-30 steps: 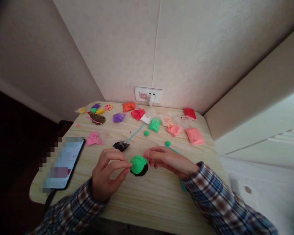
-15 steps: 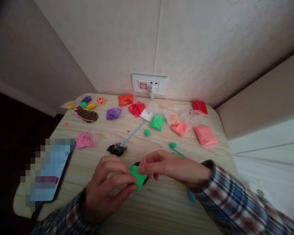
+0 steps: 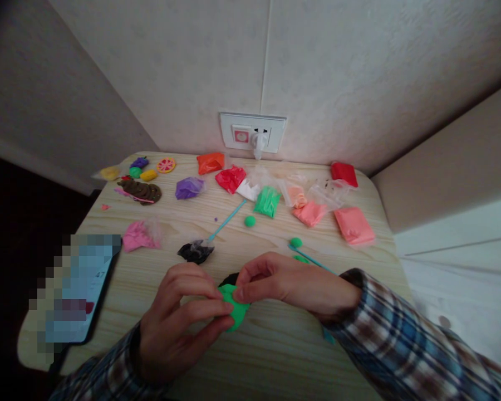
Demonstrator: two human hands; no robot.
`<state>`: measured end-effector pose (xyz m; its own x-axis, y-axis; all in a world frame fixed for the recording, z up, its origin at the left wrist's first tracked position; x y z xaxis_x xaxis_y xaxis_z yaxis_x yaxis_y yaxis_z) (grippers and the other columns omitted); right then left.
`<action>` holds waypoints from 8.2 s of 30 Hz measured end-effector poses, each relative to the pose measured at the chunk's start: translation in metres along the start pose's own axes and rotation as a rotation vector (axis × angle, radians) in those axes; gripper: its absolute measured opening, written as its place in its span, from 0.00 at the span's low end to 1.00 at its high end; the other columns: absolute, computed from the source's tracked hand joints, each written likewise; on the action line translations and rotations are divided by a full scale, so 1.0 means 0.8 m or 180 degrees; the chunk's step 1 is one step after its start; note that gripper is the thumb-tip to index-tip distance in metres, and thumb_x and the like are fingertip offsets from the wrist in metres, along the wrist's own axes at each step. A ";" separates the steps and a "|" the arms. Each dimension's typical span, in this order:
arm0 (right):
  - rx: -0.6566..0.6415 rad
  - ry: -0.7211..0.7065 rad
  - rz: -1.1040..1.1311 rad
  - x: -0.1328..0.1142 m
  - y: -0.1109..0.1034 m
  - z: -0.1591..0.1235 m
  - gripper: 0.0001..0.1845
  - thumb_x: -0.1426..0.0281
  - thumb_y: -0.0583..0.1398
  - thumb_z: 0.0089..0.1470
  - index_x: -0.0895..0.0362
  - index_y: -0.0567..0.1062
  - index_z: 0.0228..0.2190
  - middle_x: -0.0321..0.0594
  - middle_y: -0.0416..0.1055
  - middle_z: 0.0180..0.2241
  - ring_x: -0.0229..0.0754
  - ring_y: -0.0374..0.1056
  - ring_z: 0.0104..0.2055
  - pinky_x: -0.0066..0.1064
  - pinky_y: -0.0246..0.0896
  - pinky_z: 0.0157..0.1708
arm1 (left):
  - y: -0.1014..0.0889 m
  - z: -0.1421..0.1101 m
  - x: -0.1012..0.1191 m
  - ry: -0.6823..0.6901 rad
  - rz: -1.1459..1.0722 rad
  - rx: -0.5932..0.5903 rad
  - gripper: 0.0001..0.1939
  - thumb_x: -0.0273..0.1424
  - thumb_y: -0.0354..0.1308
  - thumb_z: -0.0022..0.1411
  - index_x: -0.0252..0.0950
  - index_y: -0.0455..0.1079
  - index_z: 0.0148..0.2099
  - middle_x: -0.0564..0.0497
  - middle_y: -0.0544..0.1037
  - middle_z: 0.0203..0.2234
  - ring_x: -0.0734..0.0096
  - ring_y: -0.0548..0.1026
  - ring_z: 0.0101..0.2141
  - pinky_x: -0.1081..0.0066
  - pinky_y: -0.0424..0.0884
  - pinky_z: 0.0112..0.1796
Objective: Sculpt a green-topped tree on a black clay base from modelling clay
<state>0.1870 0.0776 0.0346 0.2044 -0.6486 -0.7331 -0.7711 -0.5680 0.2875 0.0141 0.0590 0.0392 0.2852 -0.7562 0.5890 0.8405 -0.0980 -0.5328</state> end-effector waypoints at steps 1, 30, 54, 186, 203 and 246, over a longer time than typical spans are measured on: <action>-0.0039 -0.0004 -0.0064 -0.001 -0.001 -0.001 0.18 0.55 0.64 0.44 0.58 0.72 0.22 0.31 0.63 0.21 0.34 0.57 0.27 0.29 0.52 0.33 | 0.000 0.000 0.000 0.0006 0.0015 -0.0012 0.02 0.27 0.60 0.58 0.34 0.72 0.34 0.51 0.73 0.27 0.71 0.70 0.33 0.68 0.70 0.37; -0.0064 0.0005 -0.0090 0.003 0.001 0.000 0.16 0.57 0.65 0.44 0.58 0.74 0.22 0.31 0.65 0.22 0.35 0.57 0.28 0.30 0.51 0.34 | 0.015 -0.017 -0.021 -0.4028 -0.2790 -0.0919 0.19 0.46 0.53 0.55 0.34 0.65 0.27 0.60 0.60 0.11 0.84 0.53 0.11 0.80 0.46 0.13; 0.0112 -0.0066 -0.0171 0.003 0.002 -0.009 0.16 0.56 0.64 0.45 0.57 0.74 0.22 0.32 0.66 0.23 0.35 0.58 0.29 0.30 0.53 0.35 | 0.022 0.002 -0.038 -0.4342 -0.4098 -0.1908 0.19 0.40 0.62 0.52 0.34 0.57 0.23 0.64 0.49 0.12 0.87 0.43 0.14 0.77 0.35 0.15; 0.0915 -0.1729 0.0517 0.064 0.016 -0.032 0.14 0.58 0.64 0.47 0.56 0.72 0.24 0.36 0.68 0.25 0.40 0.64 0.32 0.33 0.60 0.36 | 0.011 -0.019 -0.011 -0.3451 -0.3199 -0.0523 0.16 0.35 0.67 0.46 0.31 0.72 0.35 0.51 0.76 0.29 0.72 0.75 0.31 0.73 0.71 0.32; 0.2523 -0.2014 -0.0582 0.077 0.046 -0.072 0.06 0.65 0.60 0.54 0.48 0.77 0.34 0.34 0.70 0.30 0.34 0.63 0.30 0.23 0.60 0.29 | 0.028 -0.027 -0.012 -0.3779 -0.3609 -0.0525 0.21 0.39 0.70 0.40 0.30 0.72 0.32 0.50 0.79 0.26 0.71 0.76 0.28 0.71 0.70 0.33; 0.3774 -0.2345 -0.0361 0.088 0.113 -0.039 0.09 0.72 0.62 0.51 0.52 0.66 0.32 0.32 0.65 0.29 0.36 0.64 0.32 0.29 0.63 0.32 | 0.034 -0.037 -0.017 -0.3556 -0.3729 -0.0813 0.13 0.35 0.68 0.45 0.31 0.75 0.30 0.52 0.76 0.22 0.76 0.72 0.25 0.74 0.68 0.32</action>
<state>0.1504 -0.0352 0.0278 0.2248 -0.0069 -0.9744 -0.8917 0.4018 -0.2085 0.0191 0.0475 -0.0014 -0.1480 0.6076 0.7804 0.7639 -0.4309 0.4804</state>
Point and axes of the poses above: each hand's wrist, its own z-axis towards the middle knuckle, its own y-axis out of the palm, x = y × z, the point moved 2 cm from there along z, towards the middle knuckle
